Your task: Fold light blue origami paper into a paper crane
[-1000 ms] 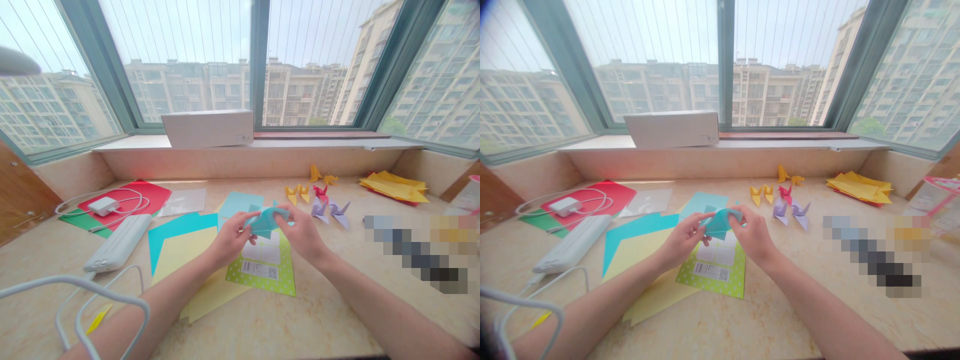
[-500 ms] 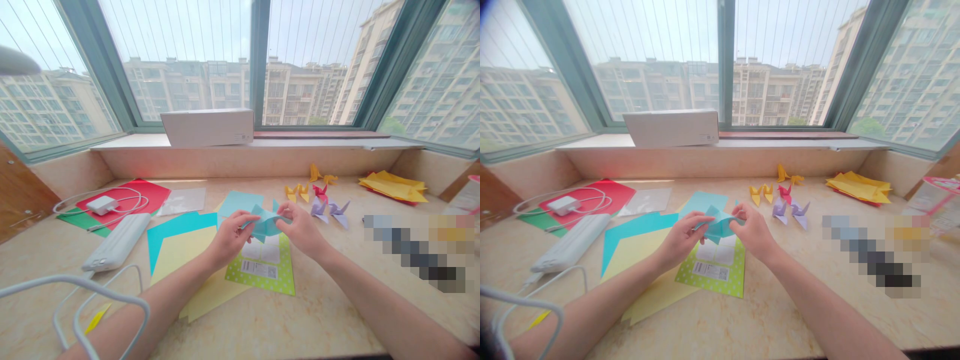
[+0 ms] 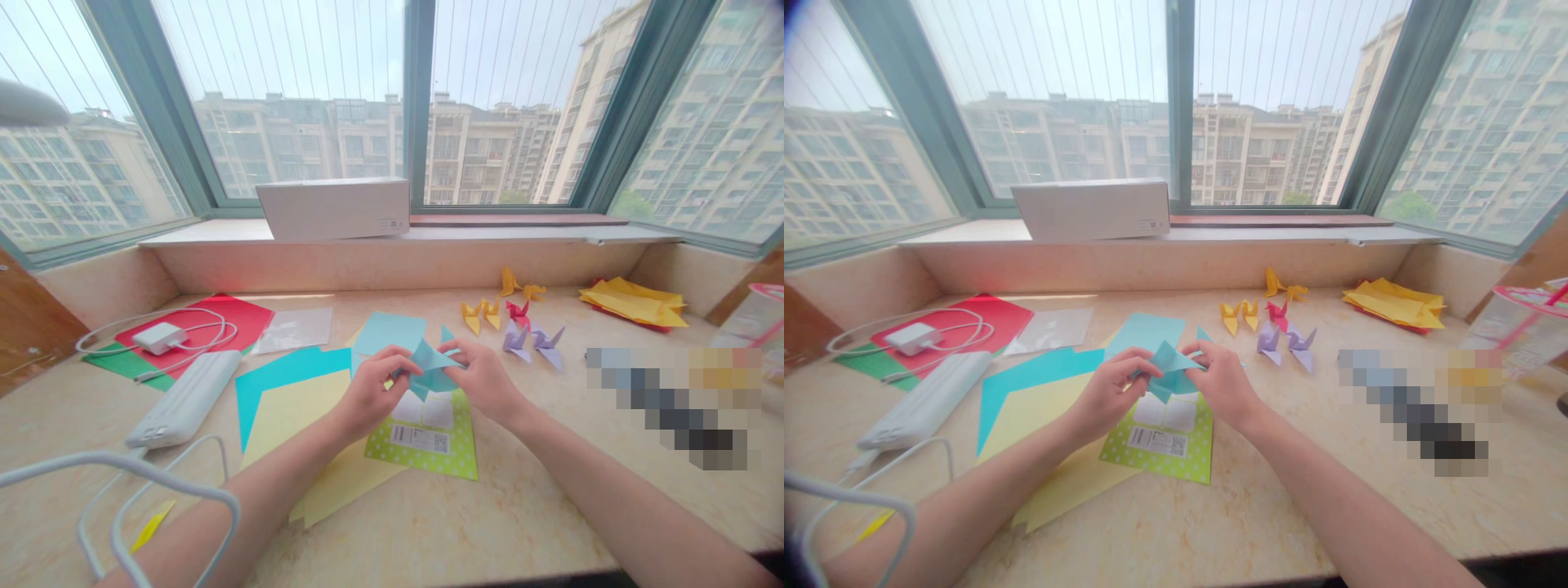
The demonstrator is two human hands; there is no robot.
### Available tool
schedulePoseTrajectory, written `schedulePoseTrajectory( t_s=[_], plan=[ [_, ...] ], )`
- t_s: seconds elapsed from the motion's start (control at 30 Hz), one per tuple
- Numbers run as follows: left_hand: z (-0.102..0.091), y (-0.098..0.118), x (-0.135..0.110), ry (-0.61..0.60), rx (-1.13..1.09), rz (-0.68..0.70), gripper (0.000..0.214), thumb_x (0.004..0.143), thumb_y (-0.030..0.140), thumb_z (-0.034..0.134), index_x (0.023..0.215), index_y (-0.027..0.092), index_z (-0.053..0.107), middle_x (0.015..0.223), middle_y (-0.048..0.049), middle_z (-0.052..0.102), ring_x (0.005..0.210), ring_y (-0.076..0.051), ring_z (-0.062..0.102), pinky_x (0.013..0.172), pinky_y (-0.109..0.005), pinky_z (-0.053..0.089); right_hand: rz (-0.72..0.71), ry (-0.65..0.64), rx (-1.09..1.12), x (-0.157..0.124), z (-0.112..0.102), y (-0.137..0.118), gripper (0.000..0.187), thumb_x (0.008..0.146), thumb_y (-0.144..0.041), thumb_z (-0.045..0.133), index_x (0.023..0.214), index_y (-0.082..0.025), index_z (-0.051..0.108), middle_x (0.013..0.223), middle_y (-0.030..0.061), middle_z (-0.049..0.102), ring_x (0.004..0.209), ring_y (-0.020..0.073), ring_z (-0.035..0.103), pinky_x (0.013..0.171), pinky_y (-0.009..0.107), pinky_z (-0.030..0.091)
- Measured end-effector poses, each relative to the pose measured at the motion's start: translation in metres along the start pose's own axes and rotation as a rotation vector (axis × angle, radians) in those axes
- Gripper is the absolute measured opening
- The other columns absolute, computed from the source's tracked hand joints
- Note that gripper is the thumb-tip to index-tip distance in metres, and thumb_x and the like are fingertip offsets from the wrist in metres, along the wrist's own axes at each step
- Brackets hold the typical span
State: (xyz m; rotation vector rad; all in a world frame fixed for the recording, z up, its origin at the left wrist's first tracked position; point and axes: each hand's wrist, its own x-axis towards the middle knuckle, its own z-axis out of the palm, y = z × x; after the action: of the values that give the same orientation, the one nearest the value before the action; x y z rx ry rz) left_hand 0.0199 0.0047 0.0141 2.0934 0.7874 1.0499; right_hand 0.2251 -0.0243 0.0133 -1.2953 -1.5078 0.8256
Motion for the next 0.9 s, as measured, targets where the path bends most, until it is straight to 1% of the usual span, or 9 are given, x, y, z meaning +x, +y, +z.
schedulePoseTrajectory(
  t_s=[0.13,0.23,0.3,0.43,0.5,0.6,0.7,0.83,0.9],
  plan=[
    [-0.003,0.005,0.003,0.03,-0.16,-0.102,0.017,0.085,0.016,0.051,0.087,0.015,0.068,0.093,-0.0052,0.061,0.068,-0.011,0.055,0.061,-0.023,0.046,-0.057,-0.013,0.09,0.0,0.001,0.006,0.02,0.08,-0.021,0.064,0.1,-0.022,0.061,0.075,-0.0006,0.075,0.061,0.0163,0.065,0.054,0.025,0.042],
    [-0.006,0.007,0.005,0.049,-0.288,-0.199,0.011,0.086,0.02,0.053,0.089,0.015,0.062,0.076,-0.0002,0.058,0.064,-0.011,0.054,0.061,-0.022,0.045,-0.105,-0.118,0.165,0.0,0.002,0.008,0.014,0.083,-0.02,0.059,0.096,-0.021,0.061,0.08,0.0,0.075,0.064,0.0149,0.063,0.057,0.025,0.042],
    [-0.007,0.008,0.005,0.062,-0.33,-0.243,0.009,0.085,0.022,0.056,0.091,0.015,0.058,0.075,0.0013,0.058,0.063,-0.01,0.054,0.06,-0.021,0.043,-0.117,-0.14,0.136,-0.001,0.003,0.008,0.015,0.083,-0.019,0.057,0.095,-0.021,0.064,0.085,0.0013,0.075,0.068,0.0152,0.064,0.062,0.027,0.044],
    [-0.005,0.009,0.004,0.099,-0.369,-0.348,0.025,0.084,0.032,0.064,0.101,0.018,0.053,0.091,-0.0011,0.063,0.062,-0.009,0.058,0.056,-0.021,0.043,-0.135,-0.165,0.051,-0.003,0.006,0.007,0.023,0.081,-0.015,0.056,0.098,-0.02,0.069,0.096,0.003,0.075,0.084,0.0179,0.066,0.075,0.03,0.048],
    [-0.003,0.009,0.003,0.093,-0.39,-0.394,0.036,0.084,0.039,0.067,0.109,0.019,0.051,0.089,-0.0018,0.066,0.06,-0.011,0.06,0.055,-0.022,0.045,-0.139,-0.192,0.033,-0.004,0.005,0.005,0.024,0.082,-0.016,0.056,0.101,-0.021,0.07,0.101,0.0035,0.074,0.09,0.0191,0.066,0.08,0.032,0.049],
    [-0.002,0.008,0.003,0.085,-0.4,-0.409,0.044,0.083,0.043,0.07,0.114,0.017,0.053,0.083,-0.0029,0.069,0.061,-0.013,0.063,0.057,-0.023,0.048,-0.132,-0.231,0.016,-0.004,0.001,0.001,0.023,0.088,-0.025,0.055,0.105,-0.02,0.069,0.105,0.0048,0.073,0.093,0.0203,0.065,0.081,0.032,0.048],
    [-0.002,0.003,0.005,0.094,-0.403,-0.409,0.044,0.082,0.043,0.071,0.113,0.014,0.059,0.086,-0.0056,0.072,0.067,-0.016,0.067,0.063,-0.025,0.05,-0.089,-0.243,0.038,-0.002,-0.003,-0.003,0.028,0.094,-0.038,0.051,0.105,-0.019,0.069,0.097,0.0059,0.072,0.085,0.0197,0.065,0.074,0.032,0.048],
    [-0.001,-0.003,0.006,0.081,-0.445,-0.371,0.041,0.083,0.043,0.07,0.109,0.013,0.063,0.093,-0.0088,0.074,0.079,-0.019,0.069,0.072,-0.029,0.052,-0.008,-0.292,0.215,0.002,-0.005,-0.002,0.038,0.092,-0.039,0.057,0.126,-0.021,0.055,0.088,0.0035,0.073,0.077,0.0186,0.067,0.071,0.032,0.048],
    [-0.001,-0.003,0.006,0.084,-0.451,-0.35,0.038,0.083,0.043,0.071,0.106,0.013,0.066,0.094,-0.0089,0.074,0.082,-0.02,0.069,0.074,-0.029,0.052,0.036,-0.31,0.267,0.004,-0.006,-0.002,0.043,0.088,-0.038,0.063,0.127,-0.02,0.054,0.088,0.0043,0.073,0.078,0.0193,0.068,0.073,0.033,0.049]
  ],
)
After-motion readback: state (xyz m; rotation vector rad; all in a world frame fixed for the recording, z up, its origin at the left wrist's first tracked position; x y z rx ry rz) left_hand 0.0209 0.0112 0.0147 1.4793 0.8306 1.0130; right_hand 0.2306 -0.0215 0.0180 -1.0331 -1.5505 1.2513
